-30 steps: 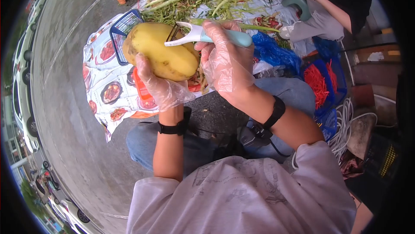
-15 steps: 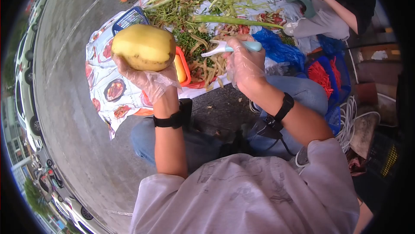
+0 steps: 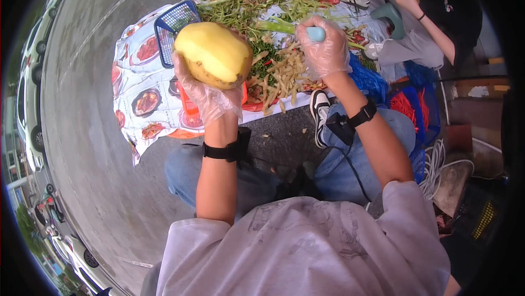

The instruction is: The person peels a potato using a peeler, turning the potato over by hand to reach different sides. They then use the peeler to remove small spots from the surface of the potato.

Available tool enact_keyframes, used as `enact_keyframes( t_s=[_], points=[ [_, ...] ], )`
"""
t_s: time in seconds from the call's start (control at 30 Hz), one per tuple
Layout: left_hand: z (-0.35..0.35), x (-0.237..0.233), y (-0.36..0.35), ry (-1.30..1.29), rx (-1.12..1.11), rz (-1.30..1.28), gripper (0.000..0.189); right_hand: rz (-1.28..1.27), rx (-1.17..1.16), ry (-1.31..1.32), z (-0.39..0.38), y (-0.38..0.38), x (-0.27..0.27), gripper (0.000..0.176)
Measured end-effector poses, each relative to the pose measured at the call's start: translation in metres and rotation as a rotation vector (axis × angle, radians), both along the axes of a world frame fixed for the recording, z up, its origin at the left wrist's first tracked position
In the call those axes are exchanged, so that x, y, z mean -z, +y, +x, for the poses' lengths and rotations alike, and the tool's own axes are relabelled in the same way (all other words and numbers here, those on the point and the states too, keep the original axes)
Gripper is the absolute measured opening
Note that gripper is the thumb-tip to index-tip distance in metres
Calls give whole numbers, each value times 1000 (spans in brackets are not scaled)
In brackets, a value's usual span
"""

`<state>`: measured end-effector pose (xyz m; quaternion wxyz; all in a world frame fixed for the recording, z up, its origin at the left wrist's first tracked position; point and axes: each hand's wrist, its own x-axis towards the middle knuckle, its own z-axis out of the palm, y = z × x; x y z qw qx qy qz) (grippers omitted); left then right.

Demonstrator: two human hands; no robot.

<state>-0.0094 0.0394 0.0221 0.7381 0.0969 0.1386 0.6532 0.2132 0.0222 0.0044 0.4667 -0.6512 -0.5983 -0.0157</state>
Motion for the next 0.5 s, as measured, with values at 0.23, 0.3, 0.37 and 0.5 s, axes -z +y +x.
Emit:
enact_keyframes(
  t_s=[0.23, 0.3, 0.37, 0.5],
  points=[
    [-10, -6, -6, -22, 12, -213, 67, -134, -99, -20, 10, 2, -5, 13],
    [-10, -11, -6, 12, -4, -280, 64, -153, -55, 120, 14, 4, 1, 16],
    [-12, -6, -5, 44, -18, -267, 63, -158, -122, 578, -9, -7, -27, 16],
    [-7, -6, -9, 130, -37, -256, 70, -171, -325, 1436, -52, -44, -53, 21]
  ],
)
